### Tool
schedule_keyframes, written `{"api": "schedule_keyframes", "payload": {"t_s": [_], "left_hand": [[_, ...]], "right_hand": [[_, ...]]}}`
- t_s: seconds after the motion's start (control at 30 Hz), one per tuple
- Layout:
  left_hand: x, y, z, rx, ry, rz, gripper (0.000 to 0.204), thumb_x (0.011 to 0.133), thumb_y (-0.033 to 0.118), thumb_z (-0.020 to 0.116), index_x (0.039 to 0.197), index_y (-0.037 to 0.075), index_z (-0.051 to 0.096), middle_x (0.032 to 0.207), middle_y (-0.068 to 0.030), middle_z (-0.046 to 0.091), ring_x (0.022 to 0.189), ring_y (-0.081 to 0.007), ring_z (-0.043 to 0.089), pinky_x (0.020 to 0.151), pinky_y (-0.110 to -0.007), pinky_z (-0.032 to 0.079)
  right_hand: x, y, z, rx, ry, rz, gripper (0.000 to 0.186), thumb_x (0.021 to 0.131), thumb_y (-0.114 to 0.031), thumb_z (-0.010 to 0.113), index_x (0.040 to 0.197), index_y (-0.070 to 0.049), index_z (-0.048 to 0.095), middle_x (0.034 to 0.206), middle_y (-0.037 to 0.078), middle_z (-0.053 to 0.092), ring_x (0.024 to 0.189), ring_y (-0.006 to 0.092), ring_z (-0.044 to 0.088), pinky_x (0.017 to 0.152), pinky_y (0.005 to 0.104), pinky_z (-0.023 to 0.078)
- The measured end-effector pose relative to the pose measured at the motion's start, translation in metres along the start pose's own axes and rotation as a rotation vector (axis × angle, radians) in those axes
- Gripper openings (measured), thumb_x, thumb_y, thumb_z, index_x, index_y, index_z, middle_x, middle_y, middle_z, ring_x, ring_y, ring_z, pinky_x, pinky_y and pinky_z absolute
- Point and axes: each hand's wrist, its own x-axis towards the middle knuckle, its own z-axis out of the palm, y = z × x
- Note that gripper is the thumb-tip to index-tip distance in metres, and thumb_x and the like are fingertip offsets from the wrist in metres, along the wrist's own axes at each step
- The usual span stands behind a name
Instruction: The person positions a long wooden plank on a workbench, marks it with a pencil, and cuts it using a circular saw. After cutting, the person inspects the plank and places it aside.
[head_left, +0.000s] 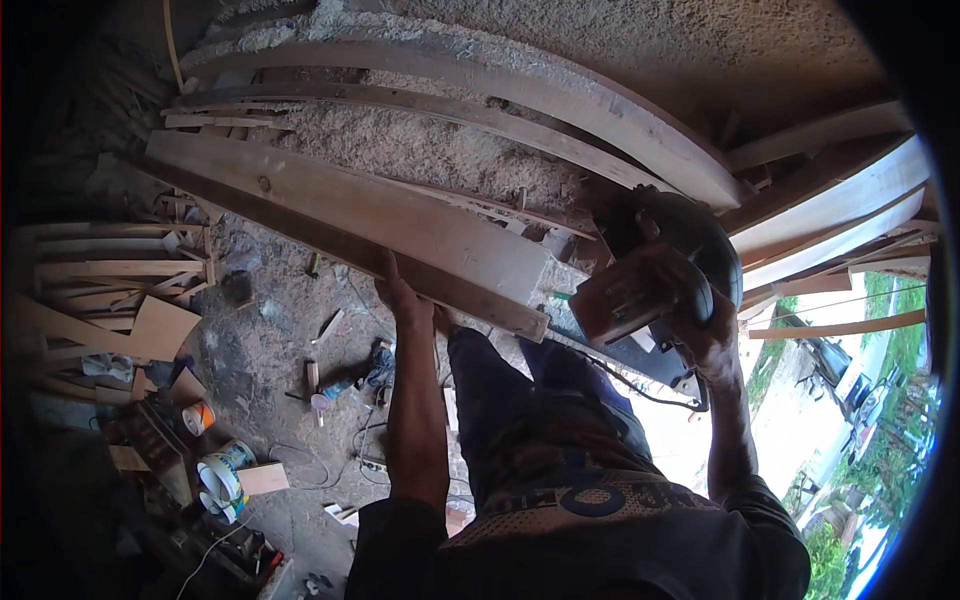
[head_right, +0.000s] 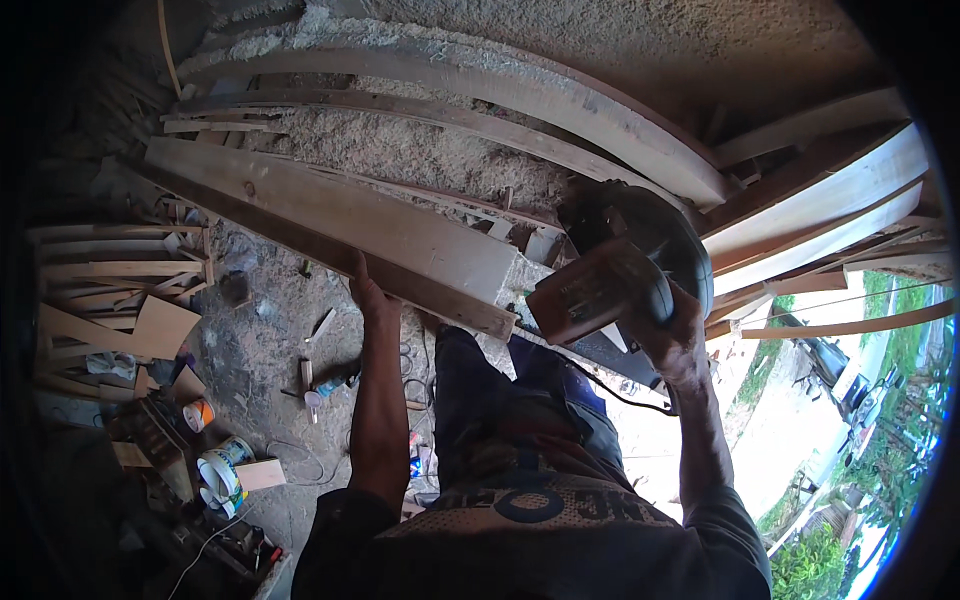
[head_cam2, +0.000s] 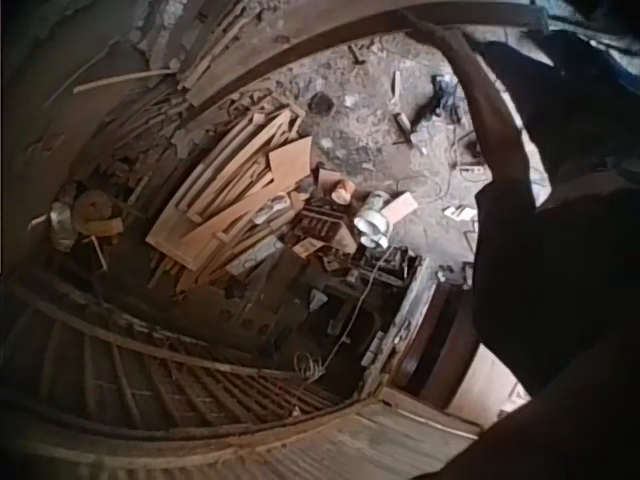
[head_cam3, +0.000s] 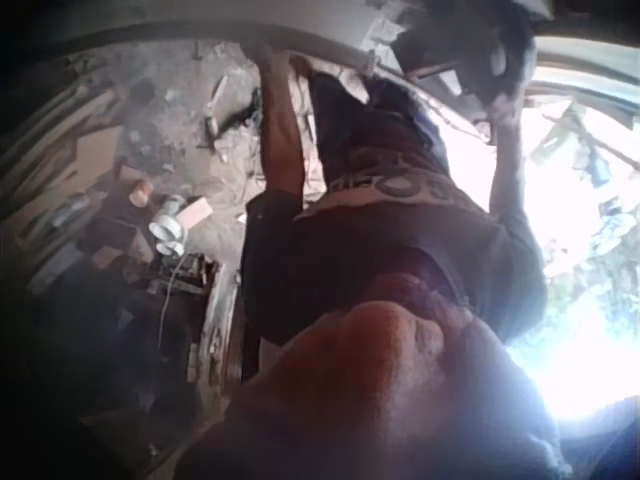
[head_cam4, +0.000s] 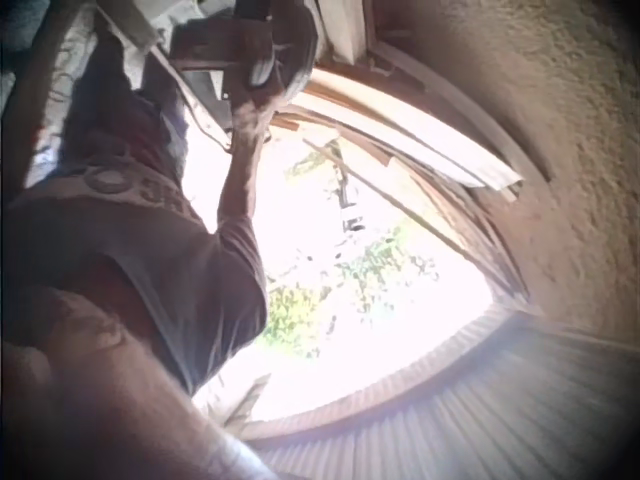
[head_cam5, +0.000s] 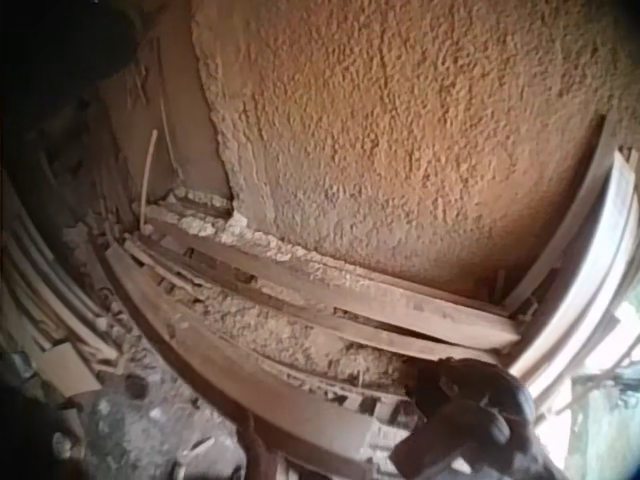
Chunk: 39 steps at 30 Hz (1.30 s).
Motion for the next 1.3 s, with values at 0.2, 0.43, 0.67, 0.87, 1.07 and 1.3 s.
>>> {"api": "schedule_keyframes", "payload": {"t_s": [0.2, 0.43, 0.67, 0.87, 1.07, 1.3], "left_hand": [[-0.019, 0.017, 0.016, -0.07, -0.045, -0.104, 0.075, 0.093, 0.052, 0.063, 0.147, 0.006, 0.038, 0.144, -0.0127, 0.048, 0.133, -0.0283, 0.046, 0.113, -0.044, 0.037], [-0.01, 0.013, 0.002, 0.012, -0.11, -0.077, 0.078, 0.093, 0.054, 0.062, 0.149, 0.006, 0.035, 0.148, -0.0119, 0.045, 0.137, -0.027, 0.042, 0.115, -0.044, 0.033], [-0.02, 0.01, 0.03, 0.162, 0.073, -0.013, 0.082, 0.092, 0.056, 0.062, 0.15, 0.005, 0.034, 0.149, -0.012, 0.045, 0.139, -0.0277, 0.04, 0.113, -0.045, 0.035], [0.043, 0.006, -0.002, 0.379, 0.276, 0.266, 0.089, 0.09, 0.06, 0.061, 0.149, 0.001, 0.028, 0.144, -0.0231, 0.044, 0.13, -0.0369, 0.048, 0.106, -0.046, 0.041], [0.059, -0.012, -0.001, 0.674, 0.496, 0.568, 0.081, 0.093, 0.059, 0.054, 0.142, -0.005, 0.04, 0.132, -0.0272, 0.056, 0.122, -0.0418, 0.055, 0.102, -0.047, 0.044], [0.032, -0.001, 0.026, 0.874, 0.627, 0.41, 0.081, 0.092, 0.065, 0.049, 0.134, -0.004, 0.046, 0.126, -0.0329, 0.058, 0.117, -0.0482, 0.057, 0.097, -0.051, 0.045]], "right_hand": [[0.004, 0.025, -0.021, -0.005, -0.042, -0.066, 0.035, 0.082, -0.01, 0.068, 0.115, 0.003, 0.064, 0.085, 0.004, 0.067, 0.074, 0.0096, 0.06, 0.066, 0.0268, 0.049], [0.01, 0.031, -0.026, -0.066, -0.197, -0.054, 0.032, 0.079, -0.01, 0.073, 0.109, 0.001, 0.066, 0.08, 0.008, 0.067, 0.073, 0.0117, 0.062, 0.064, 0.0301, 0.049], [0.012, 0.039, -0.008, -0.241, -0.312, -0.201, 0.041, 0.078, -0.012, 0.075, 0.115, 0.002, 0.065, 0.093, 0.014, 0.072, 0.085, 0.02, 0.068, 0.077, 0.0353, 0.053], [0.008, 0.029, 0.022, -0.228, -0.437, -0.256, 0.037, 0.077, -0.01, 0.073, 0.11, 0.003, 0.065, 0.09, 0.017, 0.071, 0.083, 0.0244, 0.07, 0.075, 0.037, 0.054], [0.005, 0.043, 0.038, -0.232, -0.497, -0.259, 0.044, 0.077, -0.01, 0.075, 0.12, -0.001, 0.066, 0.096, 0.018, 0.073, 0.09, 0.0248, 0.072, 0.078, 0.0364, 0.055], [0.011, 0.072, 0.036, -0.26, -0.541, -0.309, 0.048, 0.076, -0.009, 0.077, 0.123, -0.002, 0.064, 0.092, 0.016, 0.072, 0.086, 0.0227, 0.071, 0.076, 0.0354, 0.054]]}}
